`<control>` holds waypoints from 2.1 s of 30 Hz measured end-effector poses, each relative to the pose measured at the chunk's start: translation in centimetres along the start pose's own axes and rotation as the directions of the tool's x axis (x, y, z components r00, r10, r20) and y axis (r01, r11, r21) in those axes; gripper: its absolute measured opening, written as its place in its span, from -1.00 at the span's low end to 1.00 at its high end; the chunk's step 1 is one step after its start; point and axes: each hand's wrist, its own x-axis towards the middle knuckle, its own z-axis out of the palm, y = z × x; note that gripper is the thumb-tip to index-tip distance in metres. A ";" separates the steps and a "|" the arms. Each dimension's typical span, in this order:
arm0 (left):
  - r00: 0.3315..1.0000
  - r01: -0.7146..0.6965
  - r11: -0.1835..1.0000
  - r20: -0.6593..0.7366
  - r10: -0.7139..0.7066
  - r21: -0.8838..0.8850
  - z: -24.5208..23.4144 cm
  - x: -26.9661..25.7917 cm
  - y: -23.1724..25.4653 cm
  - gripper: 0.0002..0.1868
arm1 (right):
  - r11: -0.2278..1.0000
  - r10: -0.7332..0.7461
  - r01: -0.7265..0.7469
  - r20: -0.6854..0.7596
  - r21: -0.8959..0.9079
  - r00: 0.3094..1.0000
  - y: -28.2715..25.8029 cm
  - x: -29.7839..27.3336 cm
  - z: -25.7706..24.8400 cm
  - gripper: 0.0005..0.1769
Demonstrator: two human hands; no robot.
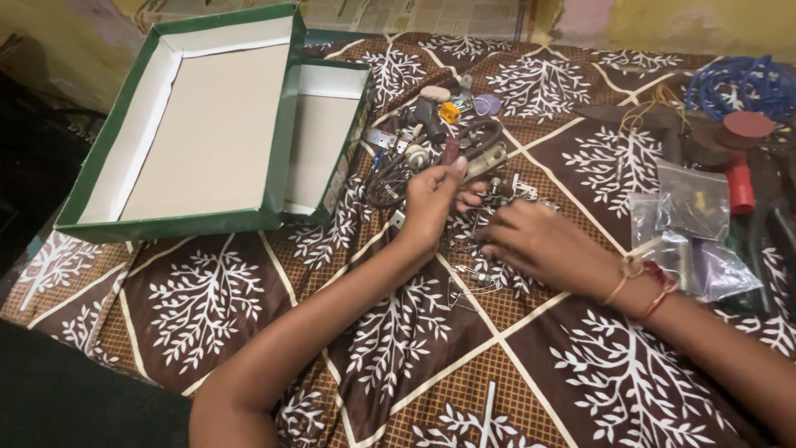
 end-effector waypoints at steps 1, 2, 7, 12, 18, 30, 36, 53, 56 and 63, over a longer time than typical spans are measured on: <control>1.000 0.002 1.000 -0.009 -0.002 -0.007 0.0 0.0 -0.1 -0.58 | 1.000 -0.018 0.019 -0.026 0.006 0.999 -0.2 0.1 -0.2 -0.71; 1.000 -0.003 1.000 -0.012 0.003 -0.008 -0.1 0.0 -0.1 -0.58 | 0.999 -0.037 0.037 -0.052 0.011 0.998 -0.2 0.2 -0.3 -0.71; 1.000 -0.025 1.000 -0.004 0.025 -0.003 -0.1 0.0 -0.2 -0.59 | 0.999 -0.023 0.019 -0.086 -0.044 0.996 1.8 -0.2 -1.0 -0.69; 0.999 -0.045 0.997 0.013 0.044 0.068 0.1 -0.3 0.2 -0.58 | 0.996 -0.047 0.052 -0.079 0.065 0.996 1.3 0.1 -0.8 -0.66; 0.999 -0.039 0.998 0.004 0.038 0.047 0.2 -0.5 0.4 -0.55 | 0.996 -0.094 0.092 0.167 0.023 0.981 -1.7 -0.1 -0.8 -0.51; 0.999 -0.033 0.999 -0.019 0.032 -0.015 -0.7 0.0 1.1 -0.49 | 0.938 0.135 -0.007 -0.346 0.346 0.928 1.1 -0.5 0.2 -0.63; 0.999 -0.046 0.999 -0.020 0.045 -0.023 -0.6 -0.1 0.8 -0.50 | 0.902 0.269 -0.160 -0.231 0.401 0.935 1.3 -0.7 0.1 -0.68; 0.999 -0.025 0.997 0.029 0.027 -0.069 -0.8 0.2 1.2 -0.51 | 0.969 -0.242 0.247 -0.214 -0.004 0.946 -3.2 2.1 2.6 -0.71; 0.998 -0.046 0.998 0.048 0.048 -0.040 -0.8 0.2 1.0 -0.52 | 0.980 -0.131 0.182 -0.441 0.077 0.888 -2.0 1.3 2.2 -0.74; 0.993 -0.107 0.991 0.058 0.103 0.076 0.2 -0.5 0.0 -0.55 | 0.965 0.198 -0.035 -0.640 0.258 0.743 0.7 -0.4 0.1 -0.80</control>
